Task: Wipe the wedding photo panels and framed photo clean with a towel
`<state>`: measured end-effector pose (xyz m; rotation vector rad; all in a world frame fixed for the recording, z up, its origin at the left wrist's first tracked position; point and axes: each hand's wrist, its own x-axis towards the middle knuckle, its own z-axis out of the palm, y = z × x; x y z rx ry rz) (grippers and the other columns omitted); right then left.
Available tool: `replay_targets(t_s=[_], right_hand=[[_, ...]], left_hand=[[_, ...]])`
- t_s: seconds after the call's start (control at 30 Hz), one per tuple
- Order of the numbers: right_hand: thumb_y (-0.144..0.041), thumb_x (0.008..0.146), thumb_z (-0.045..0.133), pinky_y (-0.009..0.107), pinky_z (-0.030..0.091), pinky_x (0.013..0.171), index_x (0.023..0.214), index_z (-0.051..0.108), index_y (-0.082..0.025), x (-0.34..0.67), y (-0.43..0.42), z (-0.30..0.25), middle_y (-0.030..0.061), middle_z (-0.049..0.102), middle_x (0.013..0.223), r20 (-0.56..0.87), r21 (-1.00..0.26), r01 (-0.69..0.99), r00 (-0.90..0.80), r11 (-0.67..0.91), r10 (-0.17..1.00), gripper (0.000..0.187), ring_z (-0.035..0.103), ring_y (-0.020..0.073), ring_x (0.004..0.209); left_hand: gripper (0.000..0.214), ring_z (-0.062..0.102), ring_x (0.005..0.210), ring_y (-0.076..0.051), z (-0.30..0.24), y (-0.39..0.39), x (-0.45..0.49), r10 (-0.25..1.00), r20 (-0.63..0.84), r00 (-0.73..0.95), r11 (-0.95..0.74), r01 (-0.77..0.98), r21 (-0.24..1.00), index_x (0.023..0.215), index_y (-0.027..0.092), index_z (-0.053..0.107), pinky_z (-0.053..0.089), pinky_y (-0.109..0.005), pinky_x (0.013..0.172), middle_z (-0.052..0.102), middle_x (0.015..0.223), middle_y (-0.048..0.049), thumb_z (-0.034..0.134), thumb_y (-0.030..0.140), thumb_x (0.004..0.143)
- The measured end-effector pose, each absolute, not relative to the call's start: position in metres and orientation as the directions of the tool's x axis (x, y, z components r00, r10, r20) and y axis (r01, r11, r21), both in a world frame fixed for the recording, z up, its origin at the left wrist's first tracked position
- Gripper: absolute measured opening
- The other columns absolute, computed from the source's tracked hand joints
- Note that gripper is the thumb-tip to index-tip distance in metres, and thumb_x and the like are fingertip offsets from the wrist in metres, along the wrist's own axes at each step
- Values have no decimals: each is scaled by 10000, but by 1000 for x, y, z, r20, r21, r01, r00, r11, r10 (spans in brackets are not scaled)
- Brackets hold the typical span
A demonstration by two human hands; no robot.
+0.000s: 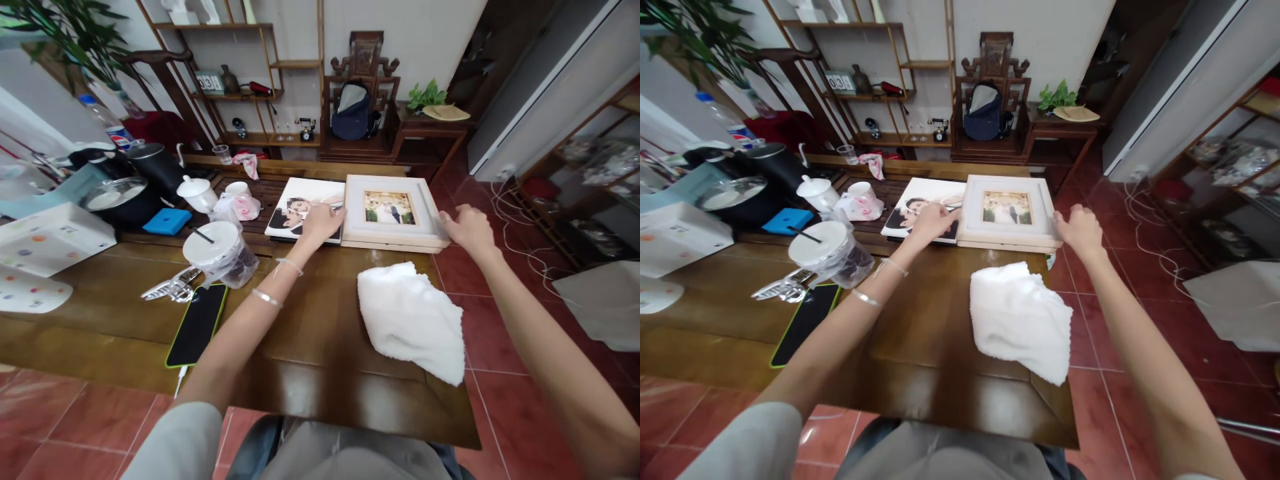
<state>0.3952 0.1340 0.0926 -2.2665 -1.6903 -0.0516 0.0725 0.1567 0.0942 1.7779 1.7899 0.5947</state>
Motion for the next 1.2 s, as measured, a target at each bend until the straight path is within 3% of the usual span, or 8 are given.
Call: replay_targets(t_s=[0.1, 0.23, 0.6, 0.77, 0.87, 0.97, 1.1, 1.2], right_hand=[[-501, 833, 492, 431, 486, 771, 1015, 659, -122, 405, 144, 88, 192, 661, 950, 74, -215, 941, 281, -260, 957, 453, 625, 331, 922], [-455, 844, 479, 434, 477, 792, 1004, 647, -118, 399, 149, 78, 218, 661, 1008, 3, -168, 955, 248, -244, 969, 409, 623, 345, 963], [-327, 919, 337, 420, 435, 792, 1087, 529, -64, 396, 115, 95, 256, 662, 959, 165, -124, 972, 221, -202, 961, 367, 631, 359, 902], [-381, 905, 397, 371, 430, 706, 1053, 553, -125, 389, 60, 120, 160, 674, 823, 461, -302, 947, 248, -112, 852, 334, 611, 286, 722], [-429, 909, 416, 357, 436, 702, 1057, 564, -160, 379, 28, 132, 123, 681, 839, 545, -352, 931, 287, -96, 788, 341, 607, 255, 718], [-484, 910, 435, 327, 450, 699, 1057, 574, -199, 374, 0, 139, 82, 682, 889, 556, -489, 872, 295, 19, 777, 350, 616, 224, 760], [-466, 947, 319, 304, 431, 647, 891, 591, -219, 374, -36, 126, 40, 654, 798, 334, -647, 759, 196, 73, 922, 372, 600, 198, 721], [-431, 822, 525, 296, 372, 544, 699, 543, -231, 366, -61, 96, -3, 571, 580, 173, -633, 774, 99, 33, 980, 235, 521, 186, 533]], left_hand=[[475, 638, 1048, -350, 94, 184, 99, 995, -92, 32, 18, 867, 498, 917, 84, 683, 481, -407, 870, 702, 1034, -222, 631, 526, 751], [495, 591, 1120, -392, 85, 202, 117, 996, -71, 53, -26, 941, 338, 1087, 17, 644, 462, -459, 890, 629, 1164, -285, 520, 436, 854], [468, 614, 1051, -339, 117, 179, 114, 972, 99, 213, -230, 949, 214, 1028, 10, 655, 454, -401, 908, 656, 1064, -253, 400, 384, 909], [396, 653, 985, -247, 148, 146, 99, 901, 369, 228, -428, 603, 673, 1193, 92, 570, 482, -364, 914, 682, 1057, -131, 536, 285, 848], [399, 672, 986, -250, 151, 119, 95, 959, 224, 171, -254, 175, 951, 1172, 113, 576, 540, -357, 848, 697, 1034, -111, 603, 306, 823], [388, 674, 1007, -269, 145, 88, 87, 985, 132, 107, -121, -104, 987, 1104, 125, 616, 557, -369, 860, 702, 1058, -117, 676, 326, 778], [471, 670, 1031, -267, 138, 39, 61, 997, 53, -47, -62, -208, 976, 1112, 148, 637, 564, -336, 878, 707, 1093, -94, 760, 275, 676], [474, 695, 968, -250, 139, 3, 37, 983, -93, -160, 55, -226, 973, 1099, 177, 652, 588, -307, 830, 732, 1034, -55, 773, 236, 645]])
